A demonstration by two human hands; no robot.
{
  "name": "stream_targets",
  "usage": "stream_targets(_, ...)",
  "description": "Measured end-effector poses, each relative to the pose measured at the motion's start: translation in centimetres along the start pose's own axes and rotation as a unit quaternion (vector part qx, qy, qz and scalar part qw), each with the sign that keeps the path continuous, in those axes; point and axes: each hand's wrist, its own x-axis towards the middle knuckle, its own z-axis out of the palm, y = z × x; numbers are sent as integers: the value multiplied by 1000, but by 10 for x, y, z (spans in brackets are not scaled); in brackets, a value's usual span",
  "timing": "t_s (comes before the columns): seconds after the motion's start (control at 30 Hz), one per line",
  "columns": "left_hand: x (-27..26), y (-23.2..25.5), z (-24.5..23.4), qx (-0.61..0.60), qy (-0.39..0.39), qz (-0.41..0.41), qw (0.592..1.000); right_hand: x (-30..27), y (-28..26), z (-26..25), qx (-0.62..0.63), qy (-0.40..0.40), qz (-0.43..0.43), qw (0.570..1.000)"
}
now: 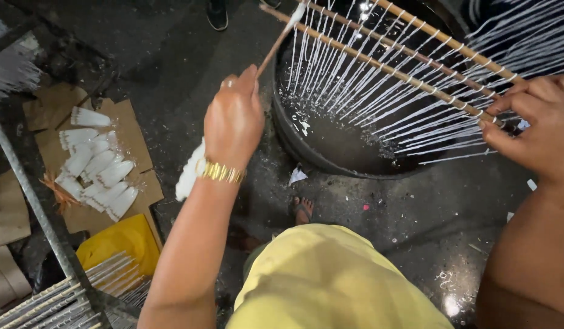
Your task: Dipping multiple candle wicks attached to wooden frames into a vat of melted wax and then hanging them on a rack to cool.
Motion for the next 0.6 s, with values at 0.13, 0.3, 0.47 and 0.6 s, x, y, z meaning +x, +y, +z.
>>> stream_targets(0.13, -53, -8, -12, -113, 15, 43, 993, 0, -2, -6, -15, -15, 1, 1000)
stream_targets(0.3, -89, -39, 24, -93, 9, 22, 995, -4, -4, -12, -1, -18, 2, 1000)
stream_targets(0.47, -57, -31, 42, -77, 7, -28, 997, 3, -13, -31, 27, -15, -6, 999)
stream_targets(0.6, -22, -15, 39, -67, -14, -46, 997, 0, -5, -35, 64, -11, -4, 998)
